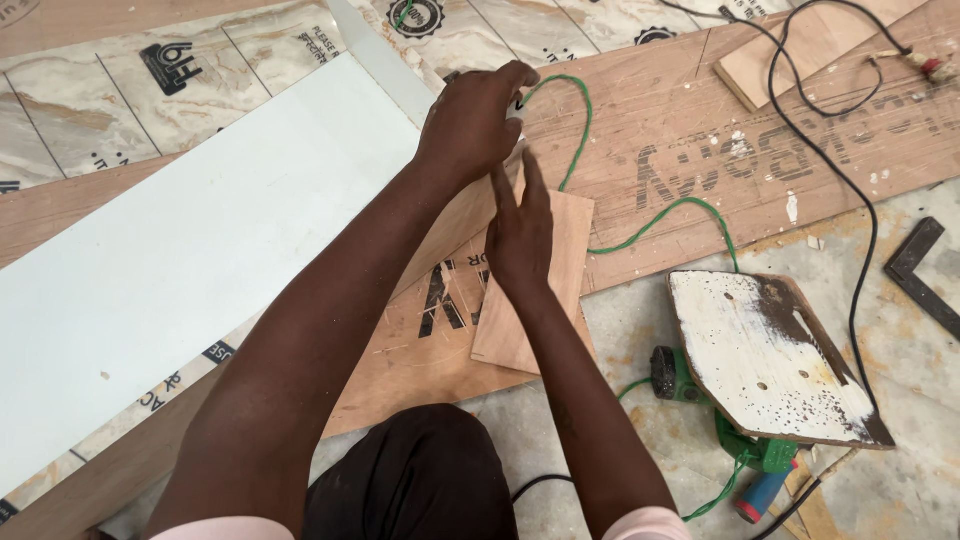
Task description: The person applies adhesive to a long white strip using a small brush and a yellow container. They then position the strip along the edge of a wooden drawer front and press it down firmly to secure it.
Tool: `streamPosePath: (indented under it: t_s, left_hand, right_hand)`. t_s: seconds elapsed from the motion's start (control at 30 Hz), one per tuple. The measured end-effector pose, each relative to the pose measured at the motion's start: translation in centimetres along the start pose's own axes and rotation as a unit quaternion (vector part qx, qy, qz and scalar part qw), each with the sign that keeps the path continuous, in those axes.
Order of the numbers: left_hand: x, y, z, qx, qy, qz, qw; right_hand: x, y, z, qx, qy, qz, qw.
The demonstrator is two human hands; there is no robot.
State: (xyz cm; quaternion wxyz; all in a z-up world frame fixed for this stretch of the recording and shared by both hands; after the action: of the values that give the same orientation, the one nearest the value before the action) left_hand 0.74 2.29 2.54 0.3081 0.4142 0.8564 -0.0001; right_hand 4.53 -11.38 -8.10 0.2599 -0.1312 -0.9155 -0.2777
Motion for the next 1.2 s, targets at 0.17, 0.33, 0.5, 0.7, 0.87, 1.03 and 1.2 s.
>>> streamPosePath:
  t_s: [0.17, 0.33, 0.5, 0.7, 0.87, 1.03, 1.2]
  left_hand:
    - [0.2, -0.3, 0.5, 0.007, 0.001, -0.011, 1.0]
    - [0.1, -0.3, 0.3, 0.019, -0.012, -0.026, 0.999]
    - [0.1, -0.6, 0.7, -0.015, -0.005, 0.013, 1.0]
    - [0.5, -1.2, 2.6, 0.021, 0.041, -0.014, 0.999]
    - [0.9, -1.6, 3.4, -0.007, 0.037, -0.001, 0.999]
    - [1.1, -1.6, 3.4, 0.004, 0.025, -0.031, 0.999]
    - [0.9, -1.5, 3.6, -0.01, 0.007, -0.054, 0.998]
  right_hand:
    - [-1.1, -0.8, 0.6, -0.029, 0.074, 0.009, 0.997]
    - [-1.9, 0.2, 0.9, 0.061, -0.006, 0.043, 0.997]
    - [-2.4, -3.1, 0.0, 0.006, 0.031, 0.023, 0.999]
    - [-3.9, -9.1, 1.2, -0.022, 0.134, 0.124, 0.983]
    - [-4.8, -11.4, 2.6, -0.016, 0.174, 0.177, 0.969]
    - [-5.6, -12.2, 3.9, -0.053, 0.171, 0.145, 0.973]
    - [-6.7, -12.8, 4.9, -0.078, 0.217, 0.206, 0.951]
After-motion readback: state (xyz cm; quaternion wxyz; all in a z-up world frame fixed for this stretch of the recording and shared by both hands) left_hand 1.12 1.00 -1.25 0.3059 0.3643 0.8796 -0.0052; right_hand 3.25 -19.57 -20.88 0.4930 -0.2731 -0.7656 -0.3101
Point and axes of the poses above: each hand's wrist, its own y-axis towards the middle knuckle, its own z-axis out of the palm, x = y × z, the point moved 2 cm from there along y, towards the middle knuckle, and after that the axes turned 1 degree about y, right-handed, at the moved point
